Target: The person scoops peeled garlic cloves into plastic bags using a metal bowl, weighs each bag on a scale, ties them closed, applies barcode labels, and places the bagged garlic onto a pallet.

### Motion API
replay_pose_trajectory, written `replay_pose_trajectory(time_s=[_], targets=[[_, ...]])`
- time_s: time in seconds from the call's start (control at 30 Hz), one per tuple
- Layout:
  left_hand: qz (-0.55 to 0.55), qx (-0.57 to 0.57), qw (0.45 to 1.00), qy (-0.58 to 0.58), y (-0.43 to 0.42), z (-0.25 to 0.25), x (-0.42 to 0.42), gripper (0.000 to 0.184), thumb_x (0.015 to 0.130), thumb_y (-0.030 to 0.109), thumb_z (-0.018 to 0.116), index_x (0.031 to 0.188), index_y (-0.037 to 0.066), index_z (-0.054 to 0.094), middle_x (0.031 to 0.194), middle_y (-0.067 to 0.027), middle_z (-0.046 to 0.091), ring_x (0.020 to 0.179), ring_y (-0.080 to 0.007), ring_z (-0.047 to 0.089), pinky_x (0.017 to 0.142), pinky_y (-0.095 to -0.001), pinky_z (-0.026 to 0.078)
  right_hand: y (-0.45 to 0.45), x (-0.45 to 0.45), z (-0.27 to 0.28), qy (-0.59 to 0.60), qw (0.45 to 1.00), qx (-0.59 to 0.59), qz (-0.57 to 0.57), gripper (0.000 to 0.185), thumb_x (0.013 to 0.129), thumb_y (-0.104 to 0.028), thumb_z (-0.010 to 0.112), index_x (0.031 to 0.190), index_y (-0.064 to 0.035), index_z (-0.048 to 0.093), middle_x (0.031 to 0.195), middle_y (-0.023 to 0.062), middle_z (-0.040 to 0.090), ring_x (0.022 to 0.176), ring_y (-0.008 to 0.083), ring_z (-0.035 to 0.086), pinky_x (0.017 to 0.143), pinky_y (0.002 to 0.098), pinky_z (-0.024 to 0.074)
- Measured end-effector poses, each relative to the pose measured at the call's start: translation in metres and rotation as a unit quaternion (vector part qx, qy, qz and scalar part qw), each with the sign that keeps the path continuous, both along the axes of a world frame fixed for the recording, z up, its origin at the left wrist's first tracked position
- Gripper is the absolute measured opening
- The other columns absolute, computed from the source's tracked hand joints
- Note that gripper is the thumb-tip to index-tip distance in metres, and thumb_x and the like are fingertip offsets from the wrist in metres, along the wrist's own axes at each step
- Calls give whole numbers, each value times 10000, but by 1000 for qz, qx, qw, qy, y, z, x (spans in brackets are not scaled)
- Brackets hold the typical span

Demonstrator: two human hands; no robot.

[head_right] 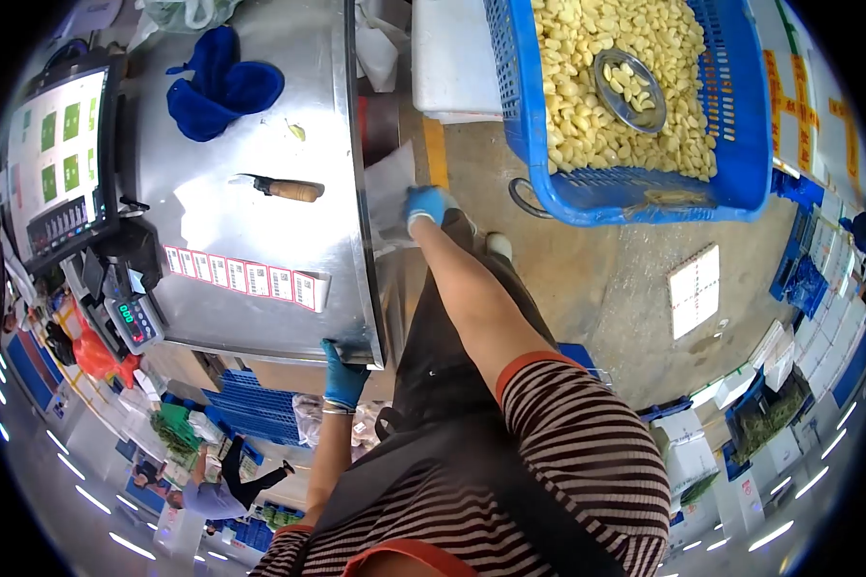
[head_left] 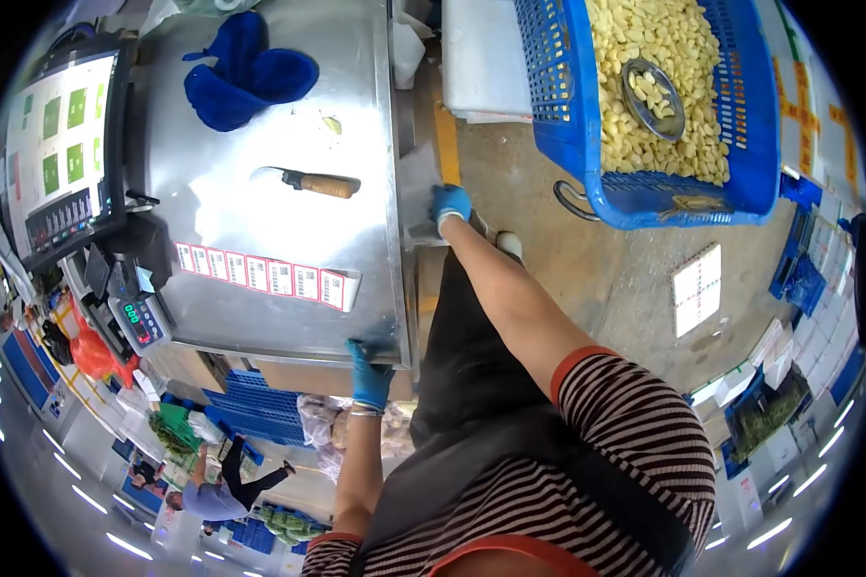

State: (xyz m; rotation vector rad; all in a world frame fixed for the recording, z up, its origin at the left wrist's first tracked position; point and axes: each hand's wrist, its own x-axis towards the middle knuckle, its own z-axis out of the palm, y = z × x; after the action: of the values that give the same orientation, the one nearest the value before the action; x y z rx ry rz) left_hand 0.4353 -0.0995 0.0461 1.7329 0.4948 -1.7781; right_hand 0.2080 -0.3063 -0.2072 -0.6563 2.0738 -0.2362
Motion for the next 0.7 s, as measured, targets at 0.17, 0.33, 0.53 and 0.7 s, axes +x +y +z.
replay_pose_trajectory(time_s=[0.17, 0.33, 0.53, 0.7], targets=[[-10, 9, 1000, -7, 10, -8, 10, 833, 849, 737, 479, 1436, 151, 399, 1421, -84, 477, 1290, -284, 459, 1081, -471, 364, 63, -123, -115, 211, 973, -71, 60, 298, 893, -363, 609, 924, -74, 678, 765, 88, 678, 620, 236, 659, 533, 375, 520], [-151, 1, 939, -308, 2, -11, -5, 717, 876, 496, 654, 1378, 23, 457, 1388, -165, 490, 1240, -308, 483, 1049, -396, 366, 75, -305, 17, -89, 937, -140, -308, 216, 911, -307, 624, 904, -93, 646, 741, 41, 631, 570, 190, 587, 515, 335, 522], [-527, -427, 623, -389, -102, 119, -188, 526, 779, 160, 749, 1248, -17, 592, 1386, -206, 489, 1296, -363, 445, 1073, -416, 362, 88, -365, 227, -164, 935, -239, -203, 209, 922, -274, 662, 837, -83, 657, 681, 0, 596, 526, 92, 538, 426, 257, 477], [-539, -433, 719, -71, -106, 123, -337, 492, 818, 198, 722, 1261, 20, 603, 1303, -154, 567, 1170, -254, 559, 997, -332, 430, 112, -347, 314, -124, 954, -260, -79, 231, 915, -288, 672, 896, -58, 685, 721, 1, 618, 579, 79, 546, 505, 239, 488]])
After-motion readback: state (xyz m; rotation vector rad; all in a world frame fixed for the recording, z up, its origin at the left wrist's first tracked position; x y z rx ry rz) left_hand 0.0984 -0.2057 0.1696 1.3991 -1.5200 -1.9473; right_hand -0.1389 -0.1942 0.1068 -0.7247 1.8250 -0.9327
